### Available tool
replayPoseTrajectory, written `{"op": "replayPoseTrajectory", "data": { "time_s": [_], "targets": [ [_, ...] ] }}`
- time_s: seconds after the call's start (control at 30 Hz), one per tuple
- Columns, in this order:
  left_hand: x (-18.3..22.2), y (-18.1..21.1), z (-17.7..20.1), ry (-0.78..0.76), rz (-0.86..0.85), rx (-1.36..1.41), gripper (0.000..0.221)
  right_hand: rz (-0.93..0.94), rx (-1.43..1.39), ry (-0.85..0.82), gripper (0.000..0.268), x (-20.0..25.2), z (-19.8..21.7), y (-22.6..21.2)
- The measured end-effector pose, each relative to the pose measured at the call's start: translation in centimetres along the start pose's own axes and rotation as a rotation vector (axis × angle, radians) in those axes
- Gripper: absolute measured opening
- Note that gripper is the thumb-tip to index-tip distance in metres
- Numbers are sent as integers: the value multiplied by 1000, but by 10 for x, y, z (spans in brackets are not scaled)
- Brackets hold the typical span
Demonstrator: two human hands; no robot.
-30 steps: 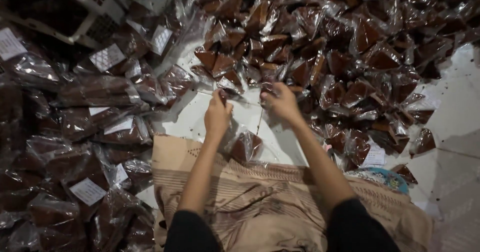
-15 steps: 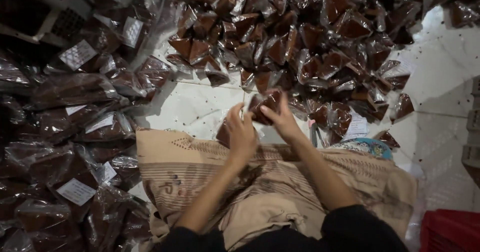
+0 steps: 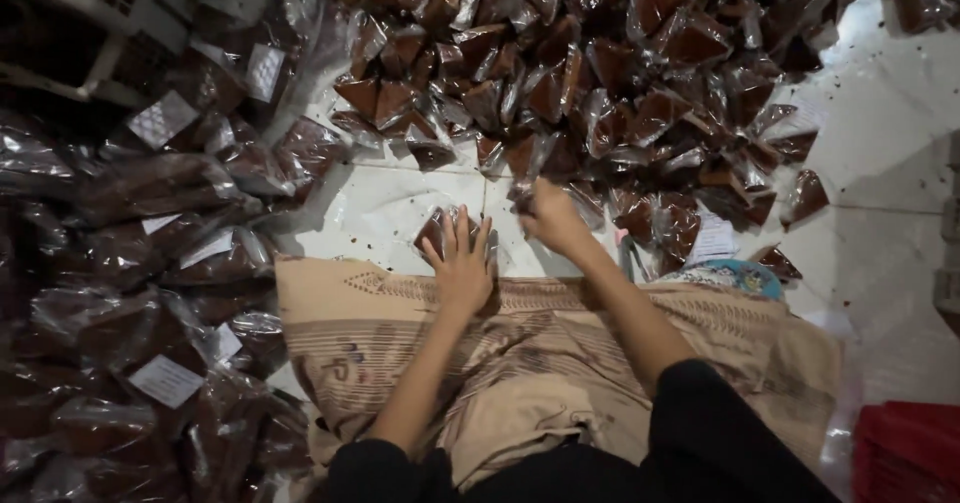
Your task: Sealing plastic bags of food items by folding the tops and stapling them, while also organizing packaging materials.
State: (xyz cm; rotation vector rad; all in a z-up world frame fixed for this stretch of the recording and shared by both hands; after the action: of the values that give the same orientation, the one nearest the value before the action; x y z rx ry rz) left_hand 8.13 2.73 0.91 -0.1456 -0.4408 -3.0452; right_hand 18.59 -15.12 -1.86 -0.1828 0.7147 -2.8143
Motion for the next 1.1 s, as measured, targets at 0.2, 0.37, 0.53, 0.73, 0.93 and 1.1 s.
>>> {"op": "replayPoseTrajectory", "data": {
  "time_s": [0.2, 0.37, 0.53, 0.73, 0.93, 1.1],
  "targets": [
    [21, -5, 6, 232, 61, 128, 66, -805, -789, 358, 26, 30, 54, 51],
    [22, -4, 6, 270, 62, 177, 66, -721, -693, 445, 33, 46, 79, 42],
    [16, -4, 1, 132, 96, 81, 71, -682, -752, 159, 46, 44, 50, -47],
    [9, -17, -15, 251, 10, 15, 73, -224, -406, 159, 83, 71, -1, -49],
    [36, -34, -55, 535, -197, -99, 54, -481, -359, -60, 72, 85, 7, -39],
    [40, -30, -57, 690, -144, 397, 13, -85, -466, -338, 58, 89, -60, -34]
  ]
}}
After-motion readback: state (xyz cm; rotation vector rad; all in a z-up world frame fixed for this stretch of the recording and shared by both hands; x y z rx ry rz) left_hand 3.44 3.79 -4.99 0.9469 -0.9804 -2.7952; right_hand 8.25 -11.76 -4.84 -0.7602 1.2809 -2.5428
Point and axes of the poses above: each hand's wrist, its own x-axis away from the middle knuckle, its own z-axis out of the back of the hand, y = z × x, the point moved 2 cm from there along -x, towards the middle knuckle, and after that the axes turned 10 degrees about y, right-handed, at the moved point
